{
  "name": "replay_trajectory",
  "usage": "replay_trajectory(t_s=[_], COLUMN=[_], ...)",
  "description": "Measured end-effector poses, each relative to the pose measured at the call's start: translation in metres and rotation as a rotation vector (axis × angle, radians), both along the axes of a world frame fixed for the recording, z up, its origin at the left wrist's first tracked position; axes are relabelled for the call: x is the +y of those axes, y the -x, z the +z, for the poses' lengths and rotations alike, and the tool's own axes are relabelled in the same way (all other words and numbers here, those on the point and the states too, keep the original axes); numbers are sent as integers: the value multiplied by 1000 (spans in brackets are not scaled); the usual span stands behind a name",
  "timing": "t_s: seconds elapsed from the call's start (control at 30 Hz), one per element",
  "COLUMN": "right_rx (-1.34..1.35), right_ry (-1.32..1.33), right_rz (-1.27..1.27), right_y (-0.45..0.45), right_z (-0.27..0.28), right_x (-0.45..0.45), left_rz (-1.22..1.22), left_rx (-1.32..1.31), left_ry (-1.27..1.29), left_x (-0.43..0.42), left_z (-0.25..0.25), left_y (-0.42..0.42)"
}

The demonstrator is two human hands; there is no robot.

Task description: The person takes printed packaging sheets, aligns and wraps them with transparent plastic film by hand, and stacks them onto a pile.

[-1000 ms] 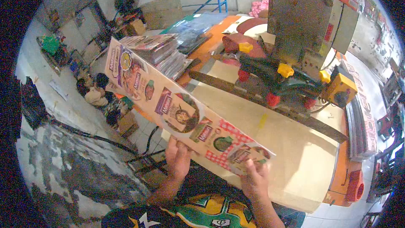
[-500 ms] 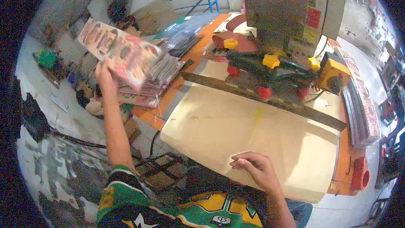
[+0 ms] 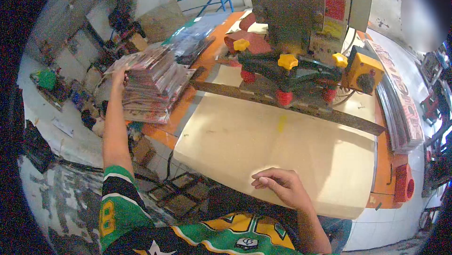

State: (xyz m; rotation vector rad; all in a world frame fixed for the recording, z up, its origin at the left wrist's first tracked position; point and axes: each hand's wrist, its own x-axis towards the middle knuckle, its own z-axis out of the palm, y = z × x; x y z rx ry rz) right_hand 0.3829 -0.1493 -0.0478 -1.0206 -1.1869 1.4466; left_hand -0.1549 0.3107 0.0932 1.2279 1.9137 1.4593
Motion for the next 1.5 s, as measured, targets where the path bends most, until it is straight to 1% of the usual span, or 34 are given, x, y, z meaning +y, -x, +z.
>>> replay_trajectory(t_s=[0.07, 0.13, 0.17, 0.23, 0.37, 0.43, 0.57, 0.63, 0.67, 0.73, 0.77, 0.83, 0.87, 0.93, 1.0, 1.03, 1.1, 1.13, 1.2, 1.23, 1.27, 1.33, 1.47, 1.5], right_rx=[-18, -2, -2, -24, -23, -20, -40, -43, -44, -38, -39, -31, -33, -27, -30, -32, -24, -15, -16, -12, -13, 6, 14, 19], right_ry=[-1, 7, 7, -6, -7, -2, -13, -19, -19, -22, -22, -13, -14, 27, 35, 44, 46, 51, 42, 36, 37, 38, 65, 71], right_rz=[15, 37, 36, 39, 31, 26, 30, 25, 25, 18, 16, 15, 13, 6, 2, -1, -13, -22, -34, -40, -44, -42, -34, -27], right_y=[-1, -1, -1, -1, -1, -1, -1, 0, 0, 1, 1, 1, 1, 2, 1, 1, 2, 1, 2, 2, 2, 1, 2, 1], right_z=[-2, -3, -3, -4, -5, -3, -6, -4, -4, -6, -5, -3, -2, 0, -1, -2, -2, -2, -2, -2, -3, -3, -2, -2], right_x=[1, 2, 3, 3, 3, 3, 4, 4, 4, 5, 5, 5, 5, 4, 5, 4, 4, 4, 4, 4, 4, 3, 4, 4], left_rz=[9, -1, -2, -42, -47, -14, -41, -44, -44, 311, 309, 294, 293, -88, -416, -417, -674, -676, -755, -754, -758, -881, -868, -846], left_rx=[-3, 78, 78, 149, 109, 154, 211, 400, 400, 695, 693, 630, 627, 674, 739, 738, 894, 891, 677, 727, 726, 856, 896, 940], left_ry=[15, 17, 16, -66, -102, -93, -86, -264, -265, -216, -216, -536, -538, -479, -506, -508, -287, -292, -16, 70, 70, -5, 5, -27], left_x=[-6, -15, -14, -12, -13, -18, 0, 10, 21, 41, 35, 4, -4, -6, 8, 15, 30, 34, 42, 53, 58, 65, 46, 42], left_z=[2, 6, 4, 0, -5, -4, -9, -11, -10, -5, 0, 29, 43, 64, 70, 72, 70, 65, 52, 46, 42, 33, 36, 37], left_y=[-2, -9, -8, -8, -9, -11, 14, 23, 33, 49, 38, -9, -27, -55, -73, -79, -88, -91, -98, -95, -92, -86, -96, -98])
